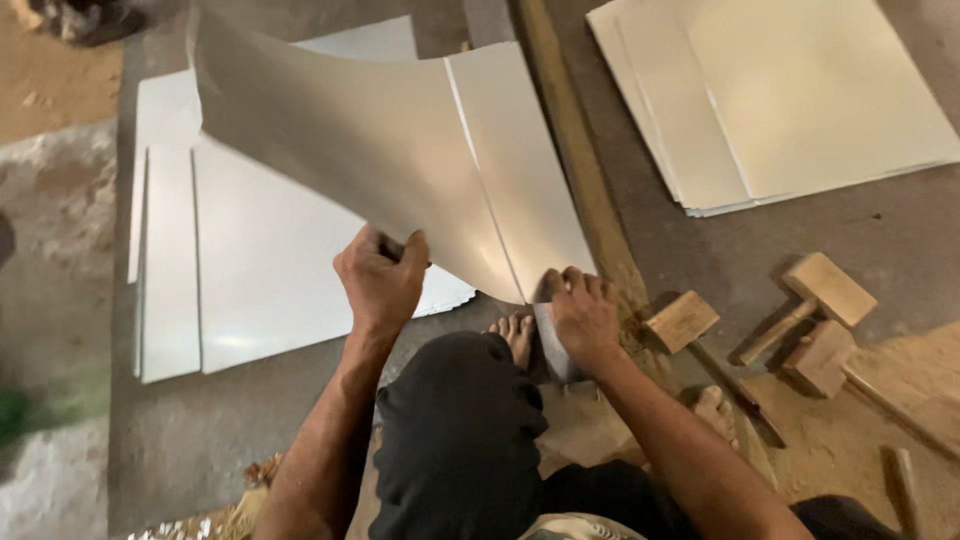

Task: The person places a flat metal sheet on a floor-mounted bending brake, aligns its edge, and folds it over the bar by hand. They then hammer along the folded edge with wooden mallets to set the crease, reposition the sheet, and repeat the folding and hammering along the length of the panel.

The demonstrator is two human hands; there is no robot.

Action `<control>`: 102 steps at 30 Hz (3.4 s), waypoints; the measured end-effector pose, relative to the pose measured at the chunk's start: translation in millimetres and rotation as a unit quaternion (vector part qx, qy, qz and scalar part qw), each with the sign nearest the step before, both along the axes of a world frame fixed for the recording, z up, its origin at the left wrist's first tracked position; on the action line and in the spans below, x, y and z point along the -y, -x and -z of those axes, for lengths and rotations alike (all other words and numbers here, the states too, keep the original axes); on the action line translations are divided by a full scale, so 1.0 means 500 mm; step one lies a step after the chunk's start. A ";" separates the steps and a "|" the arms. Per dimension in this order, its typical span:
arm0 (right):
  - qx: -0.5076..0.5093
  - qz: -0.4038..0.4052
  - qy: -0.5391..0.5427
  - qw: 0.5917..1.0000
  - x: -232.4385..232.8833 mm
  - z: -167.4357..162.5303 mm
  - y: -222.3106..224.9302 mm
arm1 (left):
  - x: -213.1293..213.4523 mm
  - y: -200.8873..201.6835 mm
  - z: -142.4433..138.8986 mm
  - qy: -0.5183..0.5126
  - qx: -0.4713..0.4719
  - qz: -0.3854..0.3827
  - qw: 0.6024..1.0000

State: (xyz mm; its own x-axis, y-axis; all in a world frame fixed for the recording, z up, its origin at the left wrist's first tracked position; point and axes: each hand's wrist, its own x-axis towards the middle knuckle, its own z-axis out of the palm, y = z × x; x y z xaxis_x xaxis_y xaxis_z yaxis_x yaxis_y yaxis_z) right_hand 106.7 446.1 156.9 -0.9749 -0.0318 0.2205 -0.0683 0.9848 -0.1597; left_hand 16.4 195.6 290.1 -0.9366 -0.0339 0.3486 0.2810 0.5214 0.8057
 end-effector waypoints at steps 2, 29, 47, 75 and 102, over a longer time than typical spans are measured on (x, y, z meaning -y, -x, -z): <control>0.008 0.002 0.077 0.997 -0.010 0.041 0.016 | -0.085 0.006 -0.097 0.117 -0.068 0.095 0.986; 0.093 0.584 0.058 0.805 -0.671 0.331 -0.276 | -0.596 0.497 0.407 0.579 0.018 0.555 0.597; 0.086 0.655 0.335 0.672 -0.614 0.235 -0.126 | -0.593 0.442 0.385 0.582 -0.037 0.571 0.577; 0.165 0.156 0.215 0.950 -0.307 0.217 0.693 | -0.577 0.478 0.428 0.560 0.041 0.563 0.606; 0.189 0.169 0.242 0.937 -0.367 0.287 0.659 | -0.586 0.486 0.449 0.602 0.052 0.577 0.550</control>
State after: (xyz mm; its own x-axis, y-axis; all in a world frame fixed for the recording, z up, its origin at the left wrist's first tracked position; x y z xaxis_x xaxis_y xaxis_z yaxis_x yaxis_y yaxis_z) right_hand -222.6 629.9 13.2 -0.9225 0.3080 -0.2326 0.3859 0.7464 -0.5422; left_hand -226.7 488.8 65.6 -0.1105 0.8011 -0.5883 0.9692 0.2178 0.1146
